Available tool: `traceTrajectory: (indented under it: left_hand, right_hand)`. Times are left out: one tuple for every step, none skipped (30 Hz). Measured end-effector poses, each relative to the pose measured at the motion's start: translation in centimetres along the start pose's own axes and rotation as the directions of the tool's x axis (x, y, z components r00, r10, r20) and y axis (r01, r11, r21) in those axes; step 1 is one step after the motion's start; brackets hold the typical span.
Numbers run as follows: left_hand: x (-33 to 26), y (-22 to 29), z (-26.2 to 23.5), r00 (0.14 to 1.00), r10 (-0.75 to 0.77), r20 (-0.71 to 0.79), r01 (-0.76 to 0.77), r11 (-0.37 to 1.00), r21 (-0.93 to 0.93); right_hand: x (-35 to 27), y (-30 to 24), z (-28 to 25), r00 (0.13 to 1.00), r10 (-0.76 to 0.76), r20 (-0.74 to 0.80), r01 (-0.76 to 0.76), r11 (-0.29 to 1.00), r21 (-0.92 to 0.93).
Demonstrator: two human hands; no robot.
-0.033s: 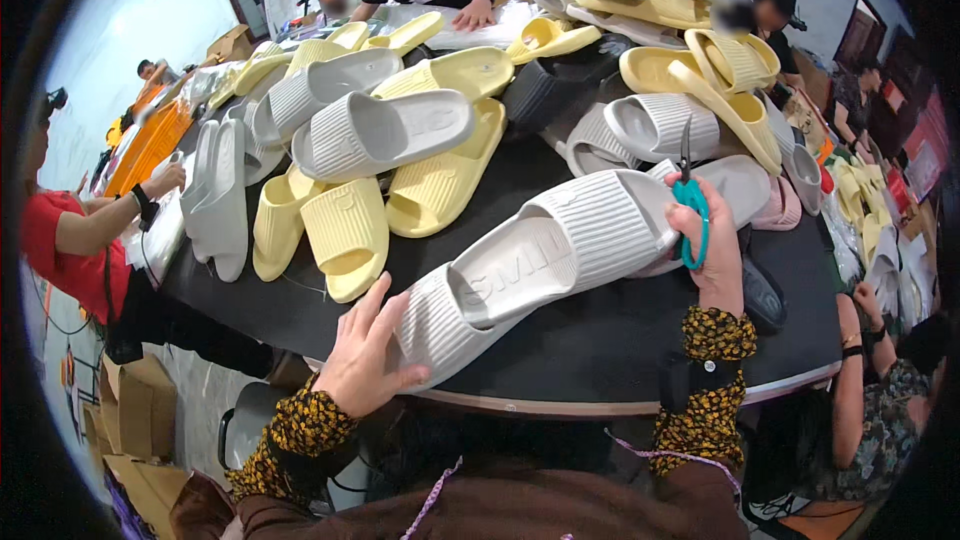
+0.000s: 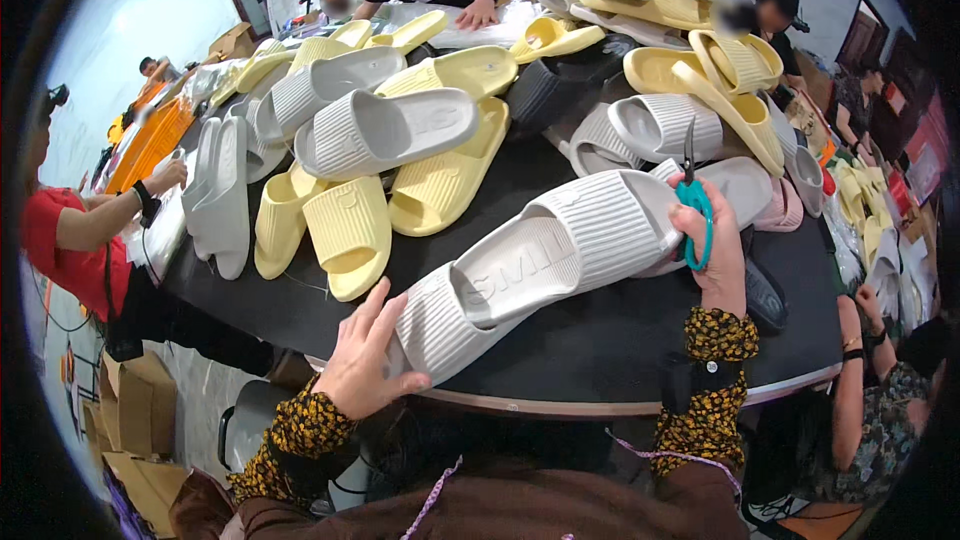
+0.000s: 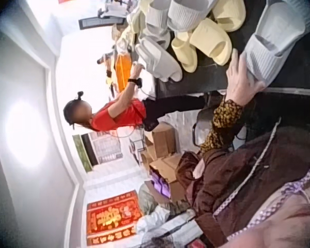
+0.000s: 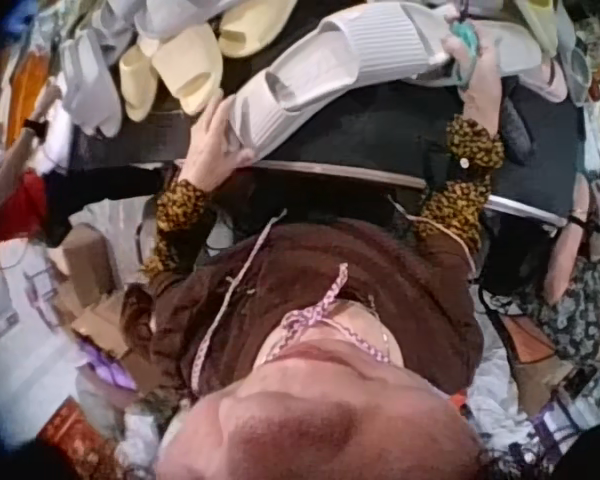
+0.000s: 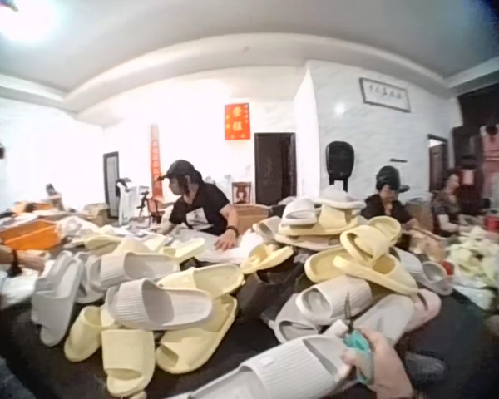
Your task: Using scissors to trim excess material from the edges of manufactured rubber sandals.
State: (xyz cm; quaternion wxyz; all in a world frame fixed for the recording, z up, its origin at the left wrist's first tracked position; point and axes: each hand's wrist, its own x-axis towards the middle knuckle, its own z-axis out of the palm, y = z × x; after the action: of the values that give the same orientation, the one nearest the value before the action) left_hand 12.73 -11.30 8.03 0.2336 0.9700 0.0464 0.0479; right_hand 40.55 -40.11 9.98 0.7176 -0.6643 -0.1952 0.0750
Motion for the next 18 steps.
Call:
traceTrajectory:
  left_hand:
    - [-0.6, -0.2, 0.2, 1.000, -0.008, -0.002, 0.008, 1.000, 0.002]
    - [-1.0, -0.2, 0.3, 0.999, -0.015, 0.036, 0.015, 1.000, 0.005]
    - [-1.3, -0.4, 0.2, 0.997, -0.023, 0.074, 0.023, 1.000, 0.007]
    - [-1.4, -0.6, 0.4, 0.999, 0.005, 0.049, -0.006, 1.000, 0.023]
    - [-1.5, -0.7, 0.3, 0.999, 0.000, 0.049, -0.001, 1.000, 0.023]
    - [-1.2, -0.8, 0.2, 0.999, 0.022, 0.050, -0.023, 1.000, 0.013]
    - [-1.0, -1.0, 0.1, 0.998, 0.045, 0.051, -0.045, 0.999, 0.004]
    - [-0.9, -1.1, 0.1, 0.997, 0.048, 0.053, -0.048, 0.999, 0.001]
    - [-0.9, -1.3, -0.1, 0.998, 0.055, 0.039, -0.055, 0.999, -0.002]
    - [-0.8, -1.6, -0.2, 0.998, 0.062, 0.026, -0.062, 0.998, -0.004]
    - [-0.7, -1.7, -0.3, 0.997, 0.068, 0.033, -0.067, 0.998, -0.004]
    - [-0.6, -1.8, -0.4, 0.997, 0.074, 0.024, -0.074, 0.997, -0.012]
    - [-0.5, -2.0, -0.6, 0.997, 0.082, 0.015, -0.082, 0.996, -0.020]
    - [-0.4, -2.2, -0.7, 0.995, 0.102, 0.006, -0.102, 0.994, -0.041]
    - [-0.6, -2.2, -0.9, 0.992, 0.124, 0.015, -0.123, 0.992, -0.038]
    - [-0.4, -2.3, -0.9, 0.988, 0.151, 0.005, -0.151, 0.988, -0.036]
    - [-0.3, -2.5, -0.8, 0.983, 0.184, -0.006, -0.184, 0.982, -0.034]
    - [-0.1, -2.8, -0.6, 0.976, 0.217, -0.014, -0.218, 0.975, -0.048]
  right_hand:
    - [-0.1, 0.1, -0.4, 1.000, 0.013, 0.015, -0.013, 1.000, 0.023]
    - [-0.1, 0.3, -0.5, 0.999, 0.027, 0.042, -0.028, 0.999, 0.030]
    - [0.0, 0.4, -0.2, 0.998, 0.029, 0.048, -0.030, 0.999, 0.031]
    - [0.0, 0.6, 0.0, 0.997, 0.022, 0.073, -0.024, 0.999, 0.025]
    - [0.0, 0.7, 0.2, 0.995, 0.016, 0.097, -0.018, 1.000, 0.019]
    - [0.0, 0.6, 0.4, 0.995, 0.017, 0.095, -0.019, 1.000, 0.015]
    - [-0.2, 0.4, 0.6, 0.993, 0.027, 0.112, -0.032, 0.999, 0.042]
    - [-0.3, 0.3, 0.9, 0.991, 0.037, 0.127, -0.046, 0.997, 0.069]
    - [-0.3, 0.3, 1.0, 0.992, 0.040, 0.121, -0.049, 0.996, 0.068]
    - [-0.2, 0.5, 1.2, 0.989, 0.067, 0.134, -0.076, 0.995, 0.066]
    - [-0.1, 0.5, 1.3, 0.985, 0.093, 0.145, -0.104, 0.993, 0.065]
    - [-0.1, 0.4, 1.4, 0.983, 0.078, 0.167, -0.087, 0.995, 0.048]
    - [-0.2, 0.3, 1.4, 0.986, 0.081, 0.148, -0.089, 0.995, 0.047]
    - [-0.2, 0.2, 1.5, 0.981, 0.092, 0.169, -0.101, 0.994, 0.048]
    - [-0.3, 0.0, 1.5, 0.977, 0.096, 0.189, -0.108, 0.993, 0.054]
    - [-0.2, 0.2, 1.3, 0.981, 0.060, 0.185, -0.074, 0.995, 0.071]
    - [-0.1, 0.8, 0.9, 0.981, 0.041, 0.191, -0.056, 0.996, 0.071]
    - [-0.3, 0.9, 0.7, 0.985, 0.054, 0.167, -0.059, 0.998, 0.028]
